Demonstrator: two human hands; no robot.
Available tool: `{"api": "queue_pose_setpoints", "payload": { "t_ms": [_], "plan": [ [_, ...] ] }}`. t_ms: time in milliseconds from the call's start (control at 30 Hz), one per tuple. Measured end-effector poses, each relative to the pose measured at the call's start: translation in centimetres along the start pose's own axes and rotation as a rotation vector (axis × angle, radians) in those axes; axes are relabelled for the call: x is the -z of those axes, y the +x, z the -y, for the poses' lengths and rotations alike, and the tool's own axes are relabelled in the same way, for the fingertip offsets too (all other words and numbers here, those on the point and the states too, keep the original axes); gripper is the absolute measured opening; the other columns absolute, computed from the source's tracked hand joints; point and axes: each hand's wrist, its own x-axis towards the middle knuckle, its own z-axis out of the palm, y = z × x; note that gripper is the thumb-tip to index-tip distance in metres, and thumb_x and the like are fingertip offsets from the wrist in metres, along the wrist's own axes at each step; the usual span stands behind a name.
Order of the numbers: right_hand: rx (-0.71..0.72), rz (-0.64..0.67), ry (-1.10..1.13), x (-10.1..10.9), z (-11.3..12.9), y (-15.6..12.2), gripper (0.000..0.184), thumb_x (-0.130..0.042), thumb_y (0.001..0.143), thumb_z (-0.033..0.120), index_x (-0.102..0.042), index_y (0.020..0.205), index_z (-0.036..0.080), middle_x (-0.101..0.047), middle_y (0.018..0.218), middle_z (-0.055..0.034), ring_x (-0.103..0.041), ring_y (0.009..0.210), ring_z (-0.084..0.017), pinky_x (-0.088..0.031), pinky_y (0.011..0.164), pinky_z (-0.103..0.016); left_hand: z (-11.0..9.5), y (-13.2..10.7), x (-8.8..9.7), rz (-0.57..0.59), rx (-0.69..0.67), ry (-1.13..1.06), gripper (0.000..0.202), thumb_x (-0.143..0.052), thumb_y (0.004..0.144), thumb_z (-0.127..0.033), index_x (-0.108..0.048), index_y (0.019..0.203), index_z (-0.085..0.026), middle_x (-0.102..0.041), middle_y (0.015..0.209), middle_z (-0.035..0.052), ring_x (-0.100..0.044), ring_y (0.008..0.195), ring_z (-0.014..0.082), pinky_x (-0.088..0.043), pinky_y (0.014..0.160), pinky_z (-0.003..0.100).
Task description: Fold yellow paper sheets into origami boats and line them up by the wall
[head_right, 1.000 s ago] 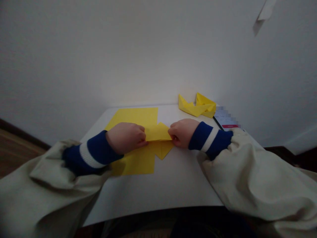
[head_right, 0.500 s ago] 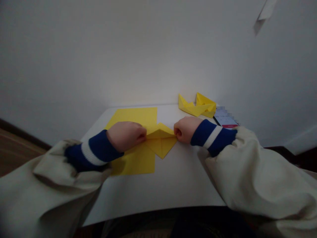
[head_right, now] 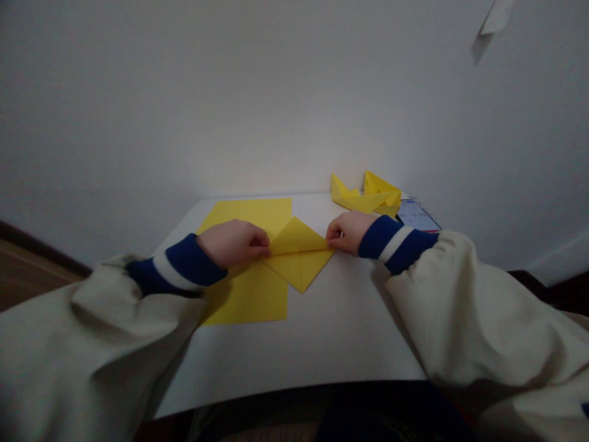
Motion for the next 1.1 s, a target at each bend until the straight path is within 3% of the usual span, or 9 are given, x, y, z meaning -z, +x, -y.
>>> {"api": "queue_pose_setpoints", "payload": {
  "t_ms": [167,367,500,633,733,933,1100],
  "plan": [
    [-0.110,0.105,0.165,0.0,0.2,-0.1,0.015,-0.052,0.079,0.027,-0.065,0.082,0.019,-0.063,0.056,0.0014,-0.057,0.048,-0.010,-0.042,0.051,-0.022,0.4,0.5,-0.7,0.021,0.005,-0.110,0.027,-0.051,0.078,-0.040,-0.068,0.077,-0.019,-0.065,0.068,0.0017,-0.054,0.059,0.0132,-0.032,0.052,0.024],
    [0.020,0.032,0.070,-0.2,0.0,-0.3,0.014,-0.053,0.075,0.030,-0.063,0.077,0.020,-0.063,0.065,0.0004,-0.055,0.055,-0.011,-0.039,0.053,-0.023,-0.1,0.5,-1.0,0.020,-0.013,-0.166,0.029,-0.052,0.079,-0.040,-0.067,0.088,-0.017,-0.064,0.072,0.0023,-0.052,0.059,0.0128,-0.031,0.053,0.024],
    [0.113,0.035,0.099,-0.3,0.2,-0.3,0.014,-0.054,0.072,0.026,-0.063,0.080,0.020,-0.062,0.066,0.0006,-0.052,0.055,-0.011,-0.038,0.052,-0.023,-0.7,0.5,-1.4,-0.082,-0.179,-0.146,0.031,-0.050,0.082,-0.040,-0.067,0.099,-0.020,-0.064,0.078,0.0036,-0.055,0.067,0.0147,-0.036,0.059,0.025],
    [0.367,-0.160,0.033,-0.4,1.8,-0.1,0.022,-0.056,0.073,0.027,-0.066,0.090,0.017,-0.064,0.077,-0.0050,-0.055,0.068,-0.015,-0.041,0.064,-0.027,-1.0,0.9,-1.8,-0.229,-0.347,-0.073,0.025,-0.050,0.084,-0.033,-0.070,0.092,-0.021,-0.064,0.083,0.0052,-0.056,0.075,0.0163,-0.039,0.067,0.027],
    [0.427,-0.247,0.026,-0.7,3.2,0.1,0.026,-0.054,0.076,0.024,-0.067,0.097,0.017,-0.064,0.082,-0.0079,-0.056,0.075,-0.017,-0.042,0.070,-0.029,-1.4,1.2,-1.8,-0.273,-0.417,-0.085,0.021,-0.052,0.083,-0.026,-0.070,0.093,-0.021,-0.064,0.085,0.0049,-0.056,0.077,0.0158,-0.041,0.071,0.027],
    [0.318,-0.267,-0.037,-0.8,3.7,0.4,0.022,-0.050,0.082,0.029,-0.066,0.075,0.016,-0.062,0.076,-0.0069,-0.054,0.070,-0.016,-0.040,0.068,-0.028,-1.9,1.4,-1.1,-0.271,-0.375,-0.063,0.026,-0.053,0.084,-0.029,-0.068,0.070,-0.013,-0.062,0.076,0.0059,-0.053,0.069,0.0142,-0.039,0.066,0.025],
    [0.166,-0.224,0.042,-0.7,3.5,0.6,0.022,-0.052,0.080,0.034,-0.065,0.076,0.016,-0.063,0.077,-0.0059,-0.054,0.070,-0.016,-0.038,0.065,-0.027,-1.7,1.5,-0.9,-0.213,-0.215,-0.114,0.027,-0.055,0.083,-0.034,-0.067,0.068,-0.014,-0.059,0.069,0.0033,-0.047,0.061,0.0119,-0.032,0.057,0.024]
  ]
}}
